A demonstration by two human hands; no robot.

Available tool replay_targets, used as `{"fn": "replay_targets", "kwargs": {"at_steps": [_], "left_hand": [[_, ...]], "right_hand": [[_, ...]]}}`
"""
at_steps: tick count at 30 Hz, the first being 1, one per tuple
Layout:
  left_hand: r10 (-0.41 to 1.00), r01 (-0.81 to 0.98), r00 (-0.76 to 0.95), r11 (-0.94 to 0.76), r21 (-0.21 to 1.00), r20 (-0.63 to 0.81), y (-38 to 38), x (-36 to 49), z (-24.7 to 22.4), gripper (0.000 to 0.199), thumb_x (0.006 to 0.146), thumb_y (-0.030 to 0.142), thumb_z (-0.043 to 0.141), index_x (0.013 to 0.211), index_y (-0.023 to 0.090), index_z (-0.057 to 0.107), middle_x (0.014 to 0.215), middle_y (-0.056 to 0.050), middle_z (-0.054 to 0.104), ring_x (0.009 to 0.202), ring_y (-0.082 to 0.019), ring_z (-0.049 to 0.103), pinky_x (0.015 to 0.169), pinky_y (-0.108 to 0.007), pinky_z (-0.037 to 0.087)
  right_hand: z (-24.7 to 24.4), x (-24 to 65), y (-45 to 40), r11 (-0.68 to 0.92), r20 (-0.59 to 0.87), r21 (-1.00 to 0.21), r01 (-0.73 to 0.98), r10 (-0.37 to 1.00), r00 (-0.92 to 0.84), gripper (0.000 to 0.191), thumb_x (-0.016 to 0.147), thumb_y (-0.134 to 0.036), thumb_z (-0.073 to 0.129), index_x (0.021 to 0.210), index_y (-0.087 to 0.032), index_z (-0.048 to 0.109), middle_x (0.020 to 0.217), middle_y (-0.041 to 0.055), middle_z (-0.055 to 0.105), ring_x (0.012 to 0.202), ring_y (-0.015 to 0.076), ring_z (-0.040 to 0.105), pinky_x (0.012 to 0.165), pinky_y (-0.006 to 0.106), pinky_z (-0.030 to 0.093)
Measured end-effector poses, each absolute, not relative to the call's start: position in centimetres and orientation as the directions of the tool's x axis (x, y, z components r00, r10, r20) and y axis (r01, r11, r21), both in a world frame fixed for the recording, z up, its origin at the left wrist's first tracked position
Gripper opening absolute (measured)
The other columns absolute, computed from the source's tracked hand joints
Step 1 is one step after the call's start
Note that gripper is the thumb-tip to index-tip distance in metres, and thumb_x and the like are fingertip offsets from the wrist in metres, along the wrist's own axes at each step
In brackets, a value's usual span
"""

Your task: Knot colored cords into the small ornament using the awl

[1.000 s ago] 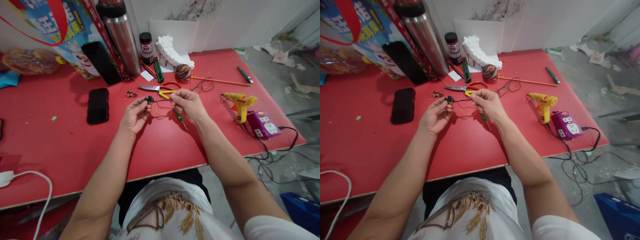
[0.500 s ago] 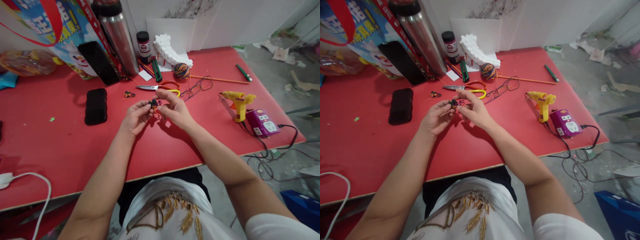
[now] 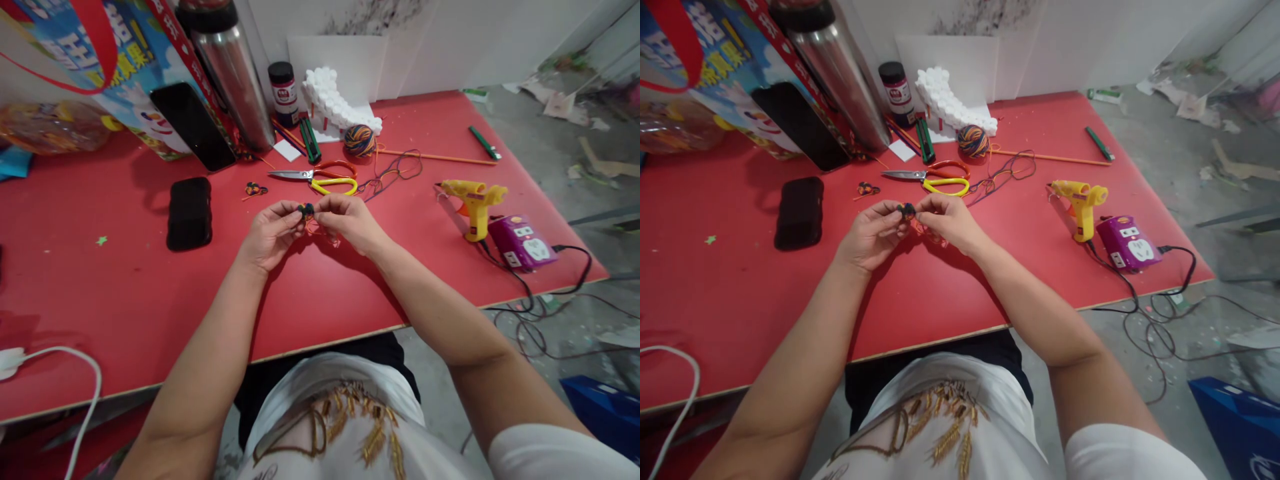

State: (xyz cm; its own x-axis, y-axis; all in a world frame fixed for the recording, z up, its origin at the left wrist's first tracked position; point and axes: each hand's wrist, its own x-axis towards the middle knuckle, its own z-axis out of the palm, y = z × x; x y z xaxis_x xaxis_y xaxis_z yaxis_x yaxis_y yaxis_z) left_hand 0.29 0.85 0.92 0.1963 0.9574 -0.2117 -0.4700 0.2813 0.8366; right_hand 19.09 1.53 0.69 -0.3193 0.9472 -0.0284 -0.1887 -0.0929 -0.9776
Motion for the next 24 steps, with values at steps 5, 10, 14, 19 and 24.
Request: {"fn": "replay_targets", "kwargs": {"at_steps": [5, 10, 14, 19, 24], "left_hand": [[0.95, -0.507, 0.218, 0.305, 0.806, -0.222, 0.7, 0.3, 1.2, 0.019, 0.07, 0.009, 0.092, 0.079, 0.015, 0.077, 0.074, -0.002, 0.073, 0.059, -0.008, 0.061, 0.06, -0.019, 0.053], [0.938, -0.621, 0.242, 0.346, 0.704, -0.247, 0.8, -0.2, 1.4, 0.014, 0.074, 0.005, 0.083, 0.078, 0.015, 0.075, 0.073, -0.002, 0.069, 0.061, -0.009, 0.059, 0.058, -0.02, 0.049], [0.943, -0.686, 0.239, 0.332, 0.648, -0.23, 0.9, -0.6, 1.4, 0.01, 0.08, 0.006, 0.074, 0.076, 0.016, 0.074, 0.073, -0.003, 0.066, 0.064, -0.011, 0.057, 0.058, -0.021, 0.047], [0.957, -0.688, 0.178, 0.287, 0.667, -0.228, 0.8, -1.0, 1.5, 0.012, 0.085, 0.015, 0.074, 0.074, 0.019, 0.072, 0.081, -0.005, 0.068, 0.069, -0.013, 0.059, 0.063, -0.024, 0.049], [0.973, -0.635, 0.165, 0.23, 0.737, -0.161, 0.8, -1.3, 1.7, 0.017, 0.085, 0.029, 0.08, 0.073, 0.022, 0.071, 0.081, -0.005, 0.064, 0.072, -0.014, 0.057, 0.07, -0.028, 0.052]], "right_hand": [[0.8, 19.1, 1.7, -0.1, -0.056, -0.982, -0.158, 0.964, -0.26, 0.011, 0.086, -0.021, 0.078, 0.083, -0.017, 0.068, 0.051, -0.0068, 0.055, 0.041, 0.0076, 0.045, 0.039, 0.019, 0.04], [1.1, 19.2, 1.9, -0.042, -0.03, -0.998, -0.055, 0.976, -0.214, 0.011, 0.09, -0.015, 0.073, 0.081, -0.018, 0.067, 0.049, -0.0078, 0.053, 0.037, 0.0067, 0.042, 0.037, 0.019, 0.034], [1.5, 19.7, 1.9, -0.033, -0.017, -0.996, -0.081, 0.982, -0.19, 0.011, 0.09, -0.019, 0.075, 0.082, -0.017, 0.068, 0.054, -0.0073, 0.054, 0.04, 0.006, 0.043, 0.038, 0.018, 0.036], [1.8, 20.2, 2.0, 0.002, 0.035, -0.982, -0.187, 0.984, -0.176, 0.016, 0.088, -0.028, 0.08, 0.089, -0.018, 0.068, 0.06, -0.0069, 0.055, 0.046, 0.0066, 0.043, 0.041, 0.019, 0.039], [1.6, 20.6, 2.5, 0.024, 0.056, -0.968, -0.249, 0.991, -0.121, 0.022, 0.085, -0.034, 0.084, 0.09, -0.02, 0.067, 0.067, -0.0053, 0.056, 0.05, 0.0074, 0.04, 0.047, 0.022, 0.042]]}}
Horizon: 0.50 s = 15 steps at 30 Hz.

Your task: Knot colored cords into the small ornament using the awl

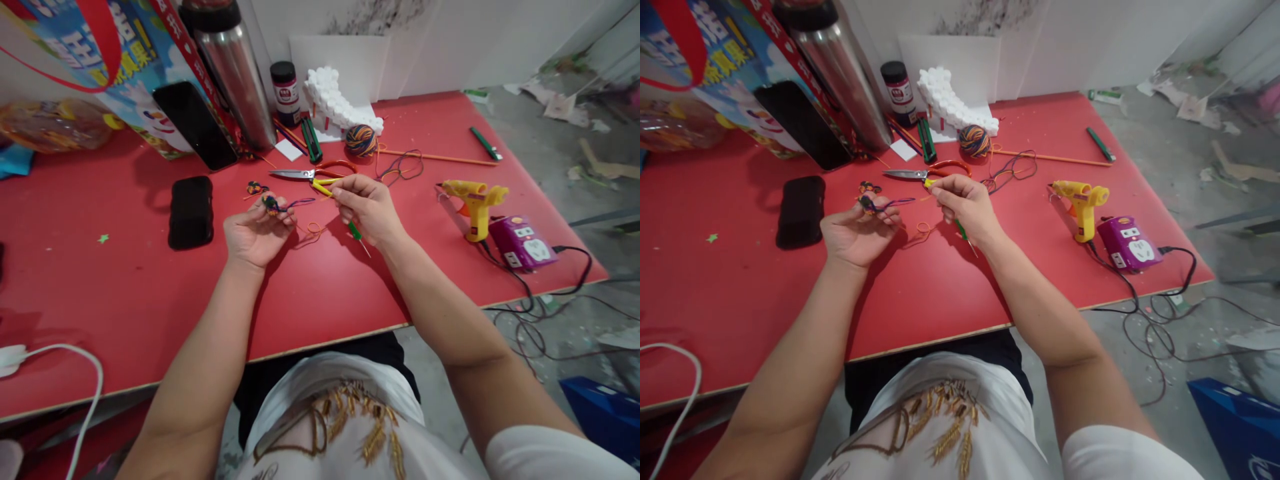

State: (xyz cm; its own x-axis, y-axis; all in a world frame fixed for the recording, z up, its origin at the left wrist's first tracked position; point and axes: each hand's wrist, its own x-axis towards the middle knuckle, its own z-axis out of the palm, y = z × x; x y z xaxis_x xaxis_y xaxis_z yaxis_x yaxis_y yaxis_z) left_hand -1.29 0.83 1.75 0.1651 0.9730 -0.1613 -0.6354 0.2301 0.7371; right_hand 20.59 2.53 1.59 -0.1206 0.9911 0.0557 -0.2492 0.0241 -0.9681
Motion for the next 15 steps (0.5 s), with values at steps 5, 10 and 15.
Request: {"fn": "replay_targets", "kwargs": {"at_steps": [5, 10, 15], "left_hand": [[0.978, -0.601, 0.157, 0.207, 0.772, -0.14, 0.8, -1.3, 2.0, 0.018, 0.086, 0.032, 0.079, 0.073, 0.023, 0.07, 0.079, -0.005, 0.062, 0.071, -0.015, 0.055, 0.071, -0.03, 0.053], [0.966, -0.614, 0.176, 0.257, 0.746, -0.187, 0.9, -1.2, 1.6, 0.012, 0.083, 0.028, 0.078, 0.075, 0.023, 0.071, 0.081, -0.005, 0.065, 0.071, -0.016, 0.058, 0.072, -0.03, 0.053], [0.947, -0.597, 0.196, 0.32, 0.736, -0.253, 0.8, -0.6, 1.1, 0.004, 0.082, 0.017, 0.077, 0.081, 0.02, 0.074, 0.08, -0.004, 0.07, 0.068, -0.014, 0.062, 0.067, -0.027, 0.052]], "right_hand": [[1.4, 20.7, 2.7, 0.081, 0.086, -0.983, -0.165, 0.996, -0.029, 0.019, 0.091, -0.036, 0.079, 0.101, -0.022, 0.07, 0.072, -0.0022, 0.058, 0.053, 0.0103, 0.042, 0.048, 0.024, 0.039], [2.0, 20.1, 1.6, 0.241, 0.24, -0.971, -0.011, 0.966, -0.096, 0.027, 0.09, -0.031, 0.08, 0.115, -0.025, 0.073, 0.105, 0.0057, 0.069, 0.074, 0.0145, 0.058, 0.06, 0.026, 0.05], [1.8, 18.9, 0.5, 0.305, 0.3, -0.952, -0.028, 0.907, -0.295, 0.019, 0.088, -0.027, 0.08, 0.106, -0.022, 0.076, 0.109, 0.0064, 0.073, 0.072, 0.0126, 0.06, 0.062, 0.026, 0.053]]}}
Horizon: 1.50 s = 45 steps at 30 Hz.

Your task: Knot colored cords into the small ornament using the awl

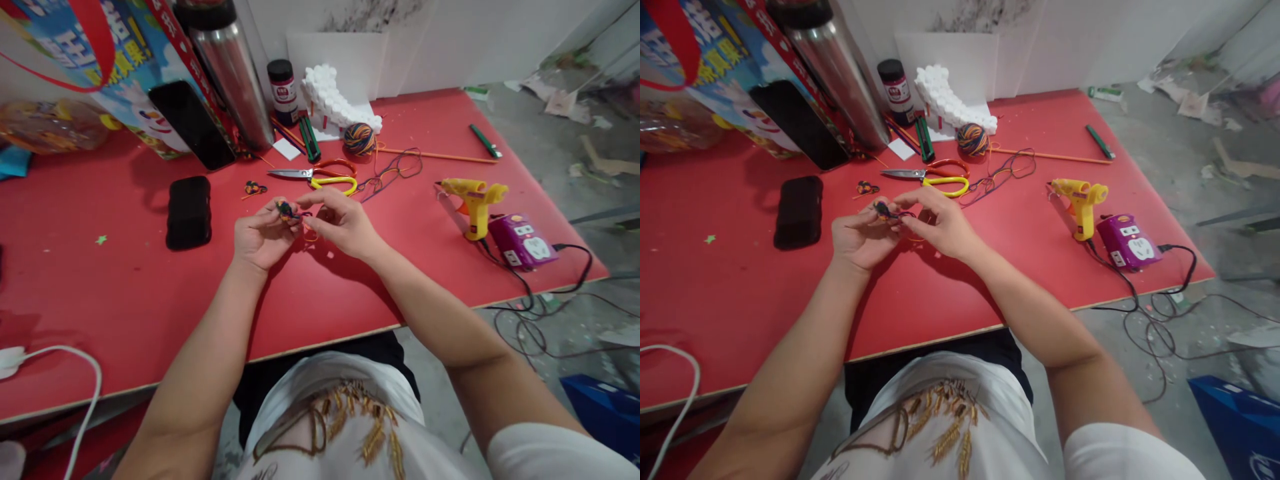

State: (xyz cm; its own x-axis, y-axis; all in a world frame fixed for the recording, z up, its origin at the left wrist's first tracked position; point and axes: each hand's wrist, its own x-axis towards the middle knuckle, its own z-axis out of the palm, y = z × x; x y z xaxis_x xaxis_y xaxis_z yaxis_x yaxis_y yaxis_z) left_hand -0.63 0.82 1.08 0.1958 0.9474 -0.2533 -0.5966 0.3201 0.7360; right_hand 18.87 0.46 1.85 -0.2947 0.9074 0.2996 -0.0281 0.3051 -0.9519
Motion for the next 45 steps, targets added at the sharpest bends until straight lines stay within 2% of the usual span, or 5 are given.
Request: {"fn": "replay_targets", "kwargs": {"at_steps": [5, 13, 27, 37, 45], "left_hand": [[0.93, -0.593, 0.238, 0.367, 0.716, -0.279, 0.6, -0.1, 1.3, 0.011, 0.081, 0.008, 0.079, 0.085, 0.018, 0.077, 0.079, -0.002, 0.07, 0.063, -0.009, 0.059, 0.063, -0.022, 0.052], [0.922, -0.548, 0.299, 0.377, 0.747, -0.247, 0.3, 0.1, 1.5, 0.018, 0.076, 0.007, 0.089, 0.086, 0.019, 0.079, 0.075, -0.001, 0.068, 0.068, -0.009, 0.064, 0.065, -0.019, 0.056], [0.956, -0.5, 0.203, 0.287, 0.817, -0.212, 0.8, 0.4, 2.0, 0.018, 0.082, 0.015, 0.086, 0.082, 0.019, 0.068, 0.075, -0.001, 0.071, 0.049, -0.005, 0.05, 0.048, -0.018, 0.043], [0.973, -0.526, 0.148, 0.228, 0.82, -0.176, 1.3, -0.7, 2.1, 0.015, 0.084, 0.013, 0.081, 0.08, 0.021, 0.068, 0.05, 0.008, 0.042, 0.041, -0.005, 0.035, 0.042, -0.018, 0.028], [0.959, -0.496, 0.208, 0.273, 0.824, -0.192, 1.0, -0.2, 2.0, 0.019, 0.077, 0.014, 0.088, 0.08, 0.019, 0.07, 0.055, 0.007, 0.049, 0.043, -0.004, 0.037, 0.043, -0.018, 0.028]], "right_hand": [[1.5, 19.0, 0.7, 0.076, 0.104, -0.992, -0.096, 0.936, -0.336, 0.014, 0.091, -0.032, 0.076, 0.1, -0.021, 0.073, 0.06, -0.0037, 0.063, 0.05, 0.0128, 0.055, 0.051, 0.025, 0.048], [1.4, 19.2, 1.4, 0.057, 0.089, -0.988, -0.142, 0.97, -0.227, 0.011, 0.087, -0.026, 0.08, 0.089, -0.021, 0.07, 0.066, -0.0041, 0.065, 0.051, 0.0105, 0.057, 0.052, 0.024, 0.051], [0.8, 19.4, 1.6, -0.04, -0.027, -0.999, -0.023, 0.913, -0.408, 0.03, 0.088, -0.036, 0.083, 0.07, -0.016, 0.068, 0.048, -0.0043, 0.058, 0.041, 0.008, 0.051, 0.04, 0.019, 0.041], [1.3, 21.3, 2.7, 0.001, 0.006, -1.0, -0.028, 0.982, -0.186, 0.014, 0.089, -0.031, 0.081, 0.093, -0.017, 0.083, 0.078, 0.0043, 0.078, 0.044, 0.0077, 0.047, 0.038, 0.022, 0.039], [2.0, 19.8, 1.4, 0.108, 0.119, -0.988, -0.115, 0.988, -0.096, 0.037, 0.089, -0.033, 0.082, 0.125, -0.028, 0.074, 0.119, 0.0036, 0.077, 0.063, 0.0095, 0.061, 0.054, 0.023, 0.052]]}}
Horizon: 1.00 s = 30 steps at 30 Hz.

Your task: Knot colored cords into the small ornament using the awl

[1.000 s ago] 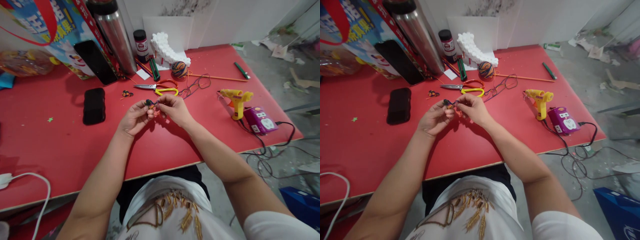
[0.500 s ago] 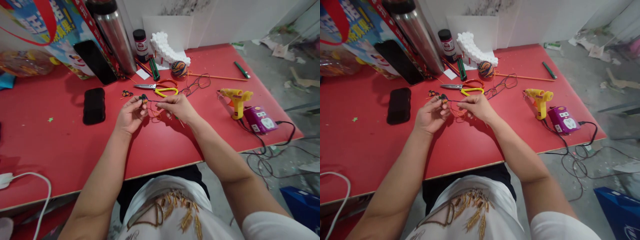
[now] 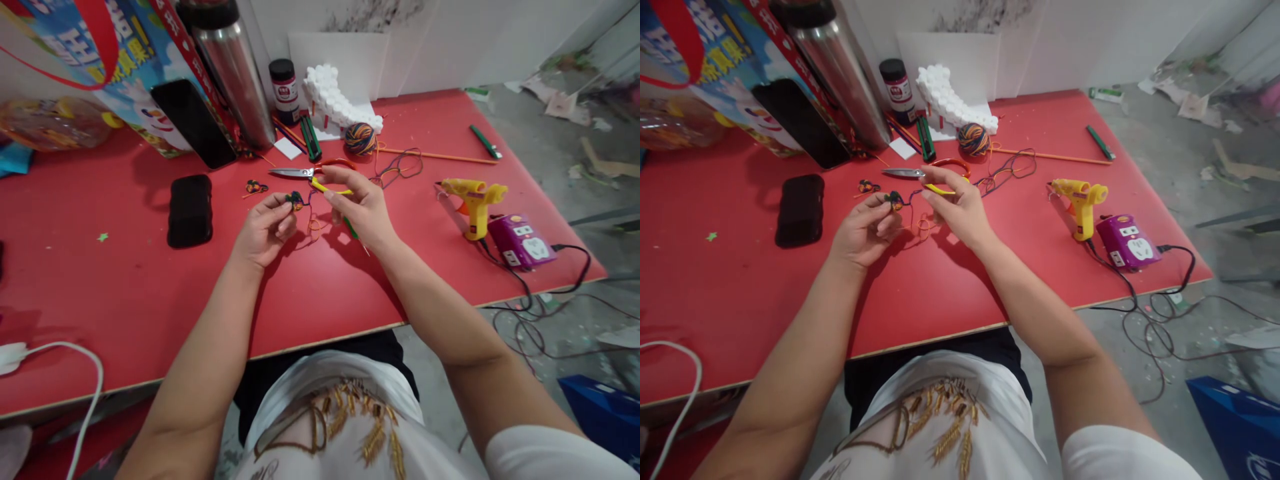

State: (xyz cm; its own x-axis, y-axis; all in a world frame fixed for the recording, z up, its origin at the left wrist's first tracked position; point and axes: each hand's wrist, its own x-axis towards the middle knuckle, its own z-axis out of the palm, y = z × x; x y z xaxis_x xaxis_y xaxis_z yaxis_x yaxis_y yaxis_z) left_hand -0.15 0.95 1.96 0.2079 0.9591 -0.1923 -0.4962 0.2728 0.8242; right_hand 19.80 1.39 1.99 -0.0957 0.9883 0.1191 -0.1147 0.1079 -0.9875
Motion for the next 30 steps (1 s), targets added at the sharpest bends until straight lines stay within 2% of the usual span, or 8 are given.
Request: {"fn": "replay_targets", "kwargs": {"at_steps": [3, 7, 9, 15, 18, 22, 27, 30], "left_hand": [[0.956, -0.463, 0.238, 0.267, 0.845, -0.172, 0.8, 0.2, 1.6, 0.023, 0.073, 0.018, 0.092, 0.081, 0.018, 0.07, 0.059, 0.005, 0.057, 0.044, -0.003, 0.04, 0.043, -0.018, 0.029], [0.946, -0.434, 0.282, 0.275, 0.858, -0.161, 0.7, 0.3, 1.3, 0.029, 0.069, 0.025, 0.096, 0.084, 0.017, 0.072, 0.052, 0.005, 0.055, 0.042, -0.005, 0.04, 0.043, -0.017, 0.029], [0.94, -0.428, 0.299, 0.285, 0.857, -0.163, 0.6, 0.3, 1.3, 0.033, 0.067, 0.025, 0.098, 0.085, 0.016, 0.072, 0.053, 0.004, 0.057, 0.043, -0.005, 0.042, 0.043, -0.017, 0.031], [0.908, -0.471, 0.381, 0.351, 0.809, -0.173, 0.4, 0.6, 1.1, 0.038, 0.078, 0.038, 0.095, 0.078, 0.016, 0.064, 0.058, 0.004, 0.057, 0.047, -0.005, 0.043, 0.047, -0.016, 0.035], [0.883, -0.499, 0.426, 0.412, 0.762, -0.198, 0.4, 0.5, 0.9, 0.038, 0.081, 0.035, 0.093, 0.073, 0.015, 0.062, 0.059, 0.004, 0.054, 0.048, -0.005, 0.04, 0.049, -0.017, 0.038], [0.831, -0.521, 0.507, 0.505, 0.688, -0.227, 0.5, 0.3, 0.8, 0.031, 0.084, 0.033, 0.089, 0.076, 0.014, 0.065, 0.059, 0.004, 0.049, 0.049, -0.006, 0.039, 0.048, -0.017, 0.037], [0.837, -0.517, 0.491, 0.505, 0.691, -0.244, 0.7, 0.2, 0.7, 0.032, 0.088, 0.037, 0.086, 0.078, 0.012, 0.068, 0.059, 0.002, 0.052, 0.049, -0.006, 0.04, 0.048, -0.017, 0.038], [0.833, -0.512, 0.493, 0.511, 0.69, -0.251, 0.8, 0.2, 0.5, 0.034, 0.086, 0.036, 0.088, 0.075, 0.013, 0.066, 0.059, 0.002, 0.053, 0.049, -0.005, 0.04, 0.048, -0.016, 0.037]], "right_hand": [[1.8, 19.1, 0.9, 0.065, 0.106, -0.983, -0.174, 0.965, -0.241, 0.038, 0.087, -0.032, 0.084, 0.122, -0.025, 0.072, 0.116, 0.0035, 0.076, 0.059, 0.0084, 0.062, 0.052, 0.024, 0.053], [0.7, 18.6, 1.0, -0.071, 0.0, -0.976, -0.203, 0.943, -0.332, 0.031, 0.085, -0.037, 0.087, 0.102, -0.018, 0.07, 0.082, 0.0002, 0.073, 0.051, 0.0097, 0.06, 0.043, 0.022, 0.047], [0.3, 18.6, 1.2, -0.132, -0.033, -0.959, -0.251, 0.932, -0.362, 0.034, 0.081, -0.04, 0.09, 0.095, -0.017, 0.068, 0.073, -0.0018, 0.07, 0.05, 0.009, 0.058, 0.043, 0.021, 0.046], [-0.1, 18.6, 1.3, -0.245, -0.099, -0.893, -0.378, 0.925, -0.367, 0.042, 0.07, -0.041, 0.097, 0.082, -0.016, 0.066, 0.064, -0.0061, 0.063, 0.045, 0.0056, 0.049, 0.042, 0.02, 0.041], [-0.2, 18.5, 1.2, -0.269, -0.114, -0.88, -0.39, 0.919, -0.377, 0.041, 0.069, -0.038, 0.098, 0.081, -0.016, 0.066, 0.061, -0.007, 0.062, 0.045, 0.0052, 0.047, 0.043, 0.019, 0.039], [0.2, 18.5, 1.1, -0.331, -0.146, -0.849, -0.413, 0.897, -0.418, 0.043, 0.067, -0.037, 0.099, 0.082, -0.016, 0.065, 0.058, -0.0078, 0.061, 0.046, 0.0049, 0.045, 0.046, 0.019, 0.039], [0.7, 18.7, 1.0, -0.418, -0.208, -0.798, -0.433, 0.867, -0.453, 0.041, 0.071, -0.036, 0.097, 0.086, -0.017, 0.065, 0.064, -0.0056, 0.066, 0.046, 0.0049, 0.045, 0.046, 0.02, 0.039], [0.7, 18.8, 1.0, -0.443, -0.22, -0.773, -0.454, 0.859, -0.463, 0.038, 0.072, -0.034, 0.097, 0.084, -0.017, 0.064, 0.062, -0.0066, 0.064, 0.044, 0.0036, 0.041, 0.044, 0.019, 0.035]]}}
